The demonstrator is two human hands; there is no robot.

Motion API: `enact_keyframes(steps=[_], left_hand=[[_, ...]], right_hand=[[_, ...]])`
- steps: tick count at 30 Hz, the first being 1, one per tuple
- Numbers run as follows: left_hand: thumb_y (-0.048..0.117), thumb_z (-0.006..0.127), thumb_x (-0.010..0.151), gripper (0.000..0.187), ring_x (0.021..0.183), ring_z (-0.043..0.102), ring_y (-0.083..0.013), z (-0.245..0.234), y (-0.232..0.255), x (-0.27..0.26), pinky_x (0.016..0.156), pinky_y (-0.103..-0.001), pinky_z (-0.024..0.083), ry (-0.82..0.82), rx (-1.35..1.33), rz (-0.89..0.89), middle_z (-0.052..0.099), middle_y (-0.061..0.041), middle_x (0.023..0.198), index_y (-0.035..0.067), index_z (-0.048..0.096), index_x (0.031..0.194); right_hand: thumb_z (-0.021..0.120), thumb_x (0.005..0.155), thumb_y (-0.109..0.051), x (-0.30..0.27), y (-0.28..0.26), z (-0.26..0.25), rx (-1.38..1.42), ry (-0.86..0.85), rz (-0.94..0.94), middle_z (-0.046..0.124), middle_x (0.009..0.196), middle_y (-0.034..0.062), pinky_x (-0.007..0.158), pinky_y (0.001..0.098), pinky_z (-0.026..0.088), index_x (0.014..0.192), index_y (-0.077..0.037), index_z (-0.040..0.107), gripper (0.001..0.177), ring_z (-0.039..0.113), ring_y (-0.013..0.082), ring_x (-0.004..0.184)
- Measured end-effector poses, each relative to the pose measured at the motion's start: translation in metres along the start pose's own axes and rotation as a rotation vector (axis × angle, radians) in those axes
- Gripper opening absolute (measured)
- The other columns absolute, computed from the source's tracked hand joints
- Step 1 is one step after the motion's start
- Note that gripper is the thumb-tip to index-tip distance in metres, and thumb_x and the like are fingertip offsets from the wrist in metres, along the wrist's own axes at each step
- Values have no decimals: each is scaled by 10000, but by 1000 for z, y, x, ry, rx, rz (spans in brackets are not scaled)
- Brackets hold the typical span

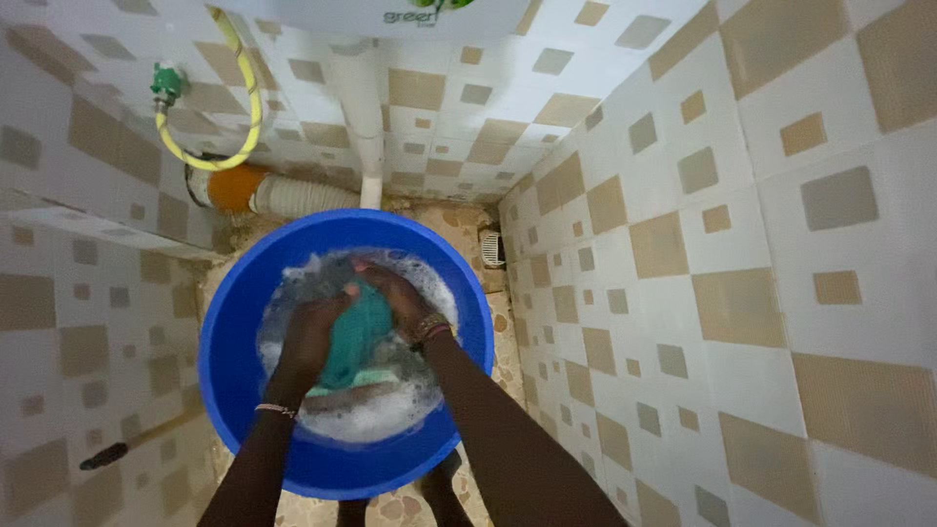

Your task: The person washes a teal towel in a blue basin of soapy water, wrings it out, and wipes the top of a white water heater. The person then picks up a pink plastic basket, places it in the basin, and scrubs it with a green brush.

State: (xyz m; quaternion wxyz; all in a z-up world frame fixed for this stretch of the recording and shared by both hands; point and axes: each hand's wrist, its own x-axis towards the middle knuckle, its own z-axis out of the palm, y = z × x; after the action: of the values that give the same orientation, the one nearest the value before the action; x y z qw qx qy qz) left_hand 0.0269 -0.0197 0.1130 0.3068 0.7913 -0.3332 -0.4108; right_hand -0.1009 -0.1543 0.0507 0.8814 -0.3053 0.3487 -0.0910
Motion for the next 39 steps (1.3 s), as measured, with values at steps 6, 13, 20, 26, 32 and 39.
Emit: enact_keyframes(steps=[6,13,20,26,32,39], left_hand=[[383,532,1062,274,947,628,-146,-6,16,14,871,-309,501,290,-1111,-34,666,13,992,150,673,1093],[555,529,1077,556,807,535,-183,12,57,25,746,-374,452,681,-822,-409,610,-63,886,20,639,971],[650,529,935,658,1059,693,-245,-7,80,-14,941,-419,573,148,-1564,-91,709,-78,1171,92,642,1264],[608,585,936,650,1146,656,-258,-20,95,-35,992,-444,548,-44,-1507,-131,668,-84,1260,109,578,1353],[306,770,886,558,1163,669,-243,-24,95,-44,996,-405,561,-39,-1404,-189,689,-83,1282,51,606,1354],[159,752,869,351,776,654,-155,-24,94,-47,564,-275,513,-124,-1519,-189,639,-34,1000,124,622,1193]], right_hand=[[649,1043,-493,-19,-23,56,-43,-209,-349,540,1473,122,1200,365,398,1452,-36,592,615,511,216,1377],[701,934,-456,-42,-36,98,-161,122,5,464,1545,134,1140,416,403,1484,-93,405,722,493,235,1352],[662,913,-542,-46,-34,104,-69,208,-157,559,1496,124,1150,379,377,1445,-66,555,722,526,239,1357],[573,949,-613,-55,-43,102,-462,331,-249,605,1440,147,1134,382,368,1434,-53,611,742,539,245,1346],[663,966,-615,-45,-61,91,-715,214,-329,779,1025,275,848,450,557,1099,121,771,756,680,298,884],[696,1011,-345,-47,-85,77,36,-325,51,655,1396,55,845,365,616,1584,-46,459,688,688,175,1083]])
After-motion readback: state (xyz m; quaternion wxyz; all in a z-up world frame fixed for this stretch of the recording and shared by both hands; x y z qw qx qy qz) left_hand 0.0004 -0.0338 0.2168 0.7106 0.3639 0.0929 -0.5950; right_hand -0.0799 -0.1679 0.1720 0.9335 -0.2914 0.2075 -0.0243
